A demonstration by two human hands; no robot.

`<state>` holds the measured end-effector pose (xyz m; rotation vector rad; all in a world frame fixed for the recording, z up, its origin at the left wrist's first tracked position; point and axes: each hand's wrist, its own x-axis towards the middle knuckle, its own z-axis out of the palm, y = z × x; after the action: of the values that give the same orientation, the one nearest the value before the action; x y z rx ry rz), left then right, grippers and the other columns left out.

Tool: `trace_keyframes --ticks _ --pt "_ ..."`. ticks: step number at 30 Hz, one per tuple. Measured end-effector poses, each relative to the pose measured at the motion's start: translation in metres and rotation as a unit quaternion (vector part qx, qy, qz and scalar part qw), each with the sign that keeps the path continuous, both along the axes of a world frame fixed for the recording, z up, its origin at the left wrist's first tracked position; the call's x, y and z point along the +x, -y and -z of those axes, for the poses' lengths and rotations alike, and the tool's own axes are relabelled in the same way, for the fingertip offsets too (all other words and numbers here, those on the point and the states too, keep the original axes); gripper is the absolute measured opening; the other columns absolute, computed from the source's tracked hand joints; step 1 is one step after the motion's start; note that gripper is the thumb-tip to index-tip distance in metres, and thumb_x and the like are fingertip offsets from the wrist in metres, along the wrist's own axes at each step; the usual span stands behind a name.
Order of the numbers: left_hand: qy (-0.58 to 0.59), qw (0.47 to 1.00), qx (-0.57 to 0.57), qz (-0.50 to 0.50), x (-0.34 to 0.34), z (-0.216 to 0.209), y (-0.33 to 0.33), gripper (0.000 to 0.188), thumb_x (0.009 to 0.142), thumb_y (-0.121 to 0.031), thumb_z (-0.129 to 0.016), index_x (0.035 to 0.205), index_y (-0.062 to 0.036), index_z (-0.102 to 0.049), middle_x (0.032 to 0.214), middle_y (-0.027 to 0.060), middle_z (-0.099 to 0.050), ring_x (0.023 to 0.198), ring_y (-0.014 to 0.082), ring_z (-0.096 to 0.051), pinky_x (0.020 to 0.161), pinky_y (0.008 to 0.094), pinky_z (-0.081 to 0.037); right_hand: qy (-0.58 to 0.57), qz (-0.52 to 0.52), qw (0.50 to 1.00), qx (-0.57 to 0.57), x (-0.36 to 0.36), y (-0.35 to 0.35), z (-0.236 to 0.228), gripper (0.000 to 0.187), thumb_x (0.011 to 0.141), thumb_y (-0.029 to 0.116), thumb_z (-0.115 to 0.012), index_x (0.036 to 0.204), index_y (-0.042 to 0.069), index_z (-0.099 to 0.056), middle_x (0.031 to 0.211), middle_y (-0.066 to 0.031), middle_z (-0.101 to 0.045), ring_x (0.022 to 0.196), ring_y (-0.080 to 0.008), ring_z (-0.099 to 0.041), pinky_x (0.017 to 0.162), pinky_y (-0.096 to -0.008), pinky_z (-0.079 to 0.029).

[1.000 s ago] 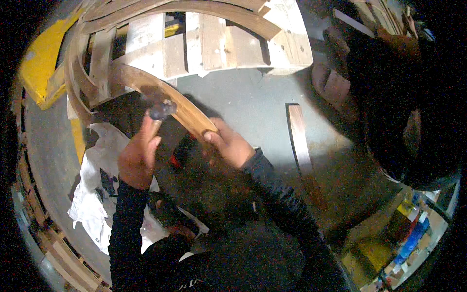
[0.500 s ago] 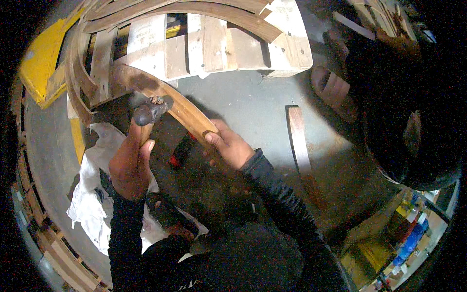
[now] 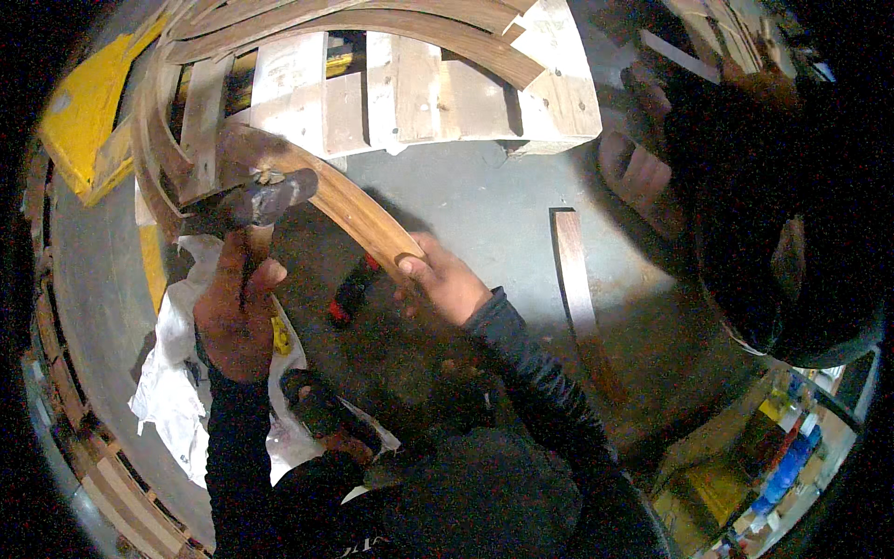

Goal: The person refines the edges of curved wooden components using a hand scraper and a hammer, and trims excess material from the ends with a utility knife, while sitting on the floor of a woodworking workshop.

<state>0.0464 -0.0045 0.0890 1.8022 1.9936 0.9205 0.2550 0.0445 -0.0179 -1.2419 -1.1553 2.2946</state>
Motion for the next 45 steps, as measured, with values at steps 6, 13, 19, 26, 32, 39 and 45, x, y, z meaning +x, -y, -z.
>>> trace_keyframes --ticks 6,13,19,26,32,39,45 --pt "-0.123 0.987 -0.074 0.077 -0.016 0.052 0.002 0.054 0.082 -0.015 -0.058 0.132 -0.0143 -0.039 0.083 0.0135 -0.061 0.069 0.03 -0.061 0.057 0.0383 -0.048 -0.009 -0.018 0.999 0.027 -0.004 0.0 0.004 0.04 0.093 0.027 -0.044 0.125 0.006 -0.035 0.089 -0.0062 -0.053 0.076 -0.0137 -0.055 0.06 -0.0282 -0.05" --pt "-0.123 0.99 0.044 0.059 -0.002 0.019 -0.001 0.053 0.081 -0.015 -0.057 0.131 -0.0072 -0.04 0.08 0.0129 -0.06 0.061 0.0288 -0.057 0.053 0.038 -0.047 -0.014 0.001 1.0 0.013 -0.002 -0.002 0.0 0.039 0.093 0.023 -0.044 0.124 0.002 -0.035 0.089 -0.0093 -0.052 0.073 -0.0168 -0.057 0.058 -0.0303 -0.05" --pt "-0.142 0.978 -0.142 0.063 -0.006 0.043 0.004 0.045 0.082 -0.008 -0.055 0.126 -0.0051 -0.046 0.1 0.0168 -0.063 0.084 0.0291 -0.064 0.067 0.0364 -0.051 0.069 -0.048 0.983 0.161 0.0 0.004 0.016 0.039 0.092 0.027 -0.045 0.123 0.003 -0.04 0.095 -0.0084 -0.054 0.083 -0.0153 -0.055 0.073 -0.0284 -0.047" --pt "-0.092 0.993 0.064 0.047 0.0 0.015 -0.001 0.046 0.084 -0.013 -0.054 0.129 -0.0069 -0.043 0.078 0.0131 -0.06 0.06 0.0248 -0.059 0.053 0.0342 -0.047 0.085 -0.036 0.985 0.149 0.002 0.003 0.02 0.037 0.092 0.027 -0.046 0.121 0.003 -0.043 0.099 -0.007 -0.055 0.09 -0.0136 -0.052 0.082 -0.0253 -0.041" --pt "0.114 0.975 -0.055 -0.181 -0.013 0.046 0.008 0.044 0.084 -0.013 -0.053 0.127 -0.0051 -0.046 0.079 0.0136 -0.061 0.063 0.0199 -0.06 0.057 0.0291 -0.047 0.041 0.018 0.994 0.097 0.01 0.013 0.03 0.037 0.092 0.026 -0.046 0.121 0.004 -0.041 0.094 -0.0073 -0.054 0.081 -0.0135 -0.054 0.069 -0.0273 -0.047" --pt "-0.052 0.976 0.024 -0.212 -0.056 0.176 0.059 0.045 0.082 -0.017 -0.057 0.126 -0.011 -0.049 0.091 0.0146 -0.062 0.079 0.0293 -0.059 0.068 0.0349 -0.046 0.011 0.086 0.996 0.004 0.014 0.017 -0.004 0.036 0.091 0.026 -0.05 0.119 0.005 -0.041 0.087 -0.0066 -0.055 0.072 -0.0145 -0.055 0.055 -0.0288 -0.049" --pt "-0.148 0.973 -0.05 -0.169 -0.037 0.164 0.045 0.034 0.077 -0.021 -0.062 0.11 -0.0129 -0.058 0.096 0.0145 -0.055 0.091 0.0342 -0.052 0.077 0.0421 -0.042 0.0 0.104 0.995 -0.011 0.01 0.02 0.001 0.041 0.09 0.025 -0.053 0.122 0.005 -0.039 0.087 -0.0072 -0.055 0.071 -0.0154 -0.057 0.058 -0.0297 -0.049"
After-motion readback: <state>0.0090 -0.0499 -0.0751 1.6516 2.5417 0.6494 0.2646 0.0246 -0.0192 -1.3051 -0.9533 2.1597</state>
